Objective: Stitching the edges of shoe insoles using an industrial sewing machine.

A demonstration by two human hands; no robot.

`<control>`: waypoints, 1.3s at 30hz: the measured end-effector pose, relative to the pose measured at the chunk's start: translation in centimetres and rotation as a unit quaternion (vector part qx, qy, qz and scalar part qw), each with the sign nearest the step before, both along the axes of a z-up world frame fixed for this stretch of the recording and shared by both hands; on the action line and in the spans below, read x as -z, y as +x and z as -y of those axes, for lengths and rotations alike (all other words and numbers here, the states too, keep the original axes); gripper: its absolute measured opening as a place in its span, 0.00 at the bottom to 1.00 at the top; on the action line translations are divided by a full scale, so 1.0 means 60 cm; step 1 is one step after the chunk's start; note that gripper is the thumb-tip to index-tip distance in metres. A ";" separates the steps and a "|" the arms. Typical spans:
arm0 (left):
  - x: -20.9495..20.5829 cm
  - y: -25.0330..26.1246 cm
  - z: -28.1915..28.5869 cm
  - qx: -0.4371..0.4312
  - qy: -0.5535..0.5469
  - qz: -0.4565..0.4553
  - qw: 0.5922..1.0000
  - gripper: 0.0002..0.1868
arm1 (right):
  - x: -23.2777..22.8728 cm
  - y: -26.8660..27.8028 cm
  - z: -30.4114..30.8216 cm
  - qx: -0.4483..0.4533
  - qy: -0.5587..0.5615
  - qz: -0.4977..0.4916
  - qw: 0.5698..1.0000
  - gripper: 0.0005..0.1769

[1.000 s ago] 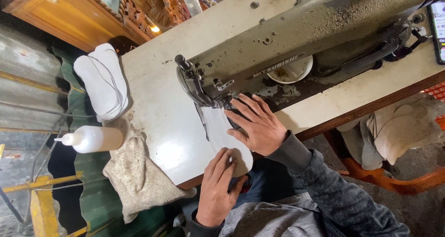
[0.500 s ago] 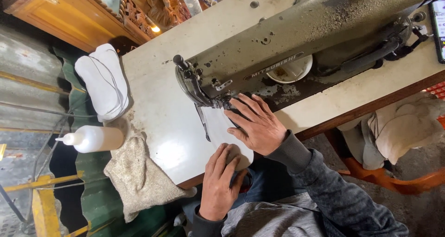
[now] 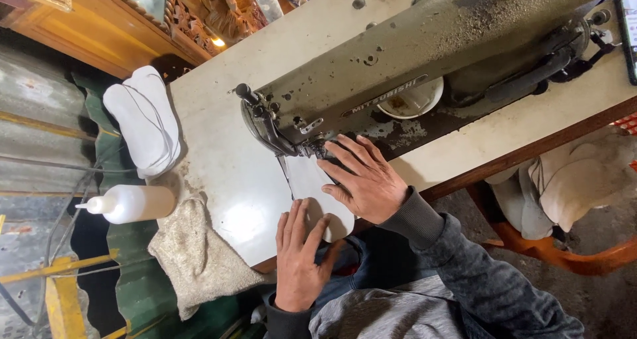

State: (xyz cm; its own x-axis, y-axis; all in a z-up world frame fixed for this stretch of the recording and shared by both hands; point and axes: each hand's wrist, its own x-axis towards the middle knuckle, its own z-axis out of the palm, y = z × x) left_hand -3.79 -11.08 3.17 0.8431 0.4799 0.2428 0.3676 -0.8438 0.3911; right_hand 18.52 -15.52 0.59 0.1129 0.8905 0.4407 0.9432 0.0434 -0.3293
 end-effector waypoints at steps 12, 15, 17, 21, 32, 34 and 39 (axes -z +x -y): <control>0.002 0.003 -0.020 -0.011 -0.034 0.005 0.999 0.26 | 0.000 0.001 0.000 0.002 0.020 -0.002 1.000 0.26; 0.004 0.005 -0.023 -0.010 -0.035 0.011 0.999 0.26 | 0.003 0.001 -0.001 -0.001 0.011 0.002 1.000 0.27; 0.001 0.007 -0.025 -0.008 -0.036 0.011 0.999 0.26 | 0.003 0.002 0.000 0.000 0.014 0.001 1.000 0.27; 0.006 0.007 -0.030 -0.017 -0.031 0.013 0.999 0.26 | 0.003 0.002 -0.001 0.001 0.024 0.004 1.000 0.26; 0.005 0.009 -0.041 -0.013 -0.049 -0.009 0.999 0.28 | 0.025 -0.001 0.004 -0.008 -0.011 -0.031 0.999 0.29; 0.005 0.012 -0.043 -0.008 -0.039 -0.003 0.999 0.28 | 0.028 0.000 0.006 -0.002 -0.014 -0.033 0.999 0.29; 0.004 0.016 -0.047 -0.027 -0.048 -0.028 0.998 0.29 | 0.016 0.001 0.006 0.000 0.012 -0.030 0.999 0.28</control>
State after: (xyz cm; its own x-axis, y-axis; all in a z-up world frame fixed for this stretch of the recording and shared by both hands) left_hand -2.85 -8.29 2.93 0.8267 0.5434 0.1460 0.4350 -0.7818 0.4466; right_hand 18.58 -15.90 -0.39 0.1387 0.8798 0.4546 0.9220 0.0529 -0.3836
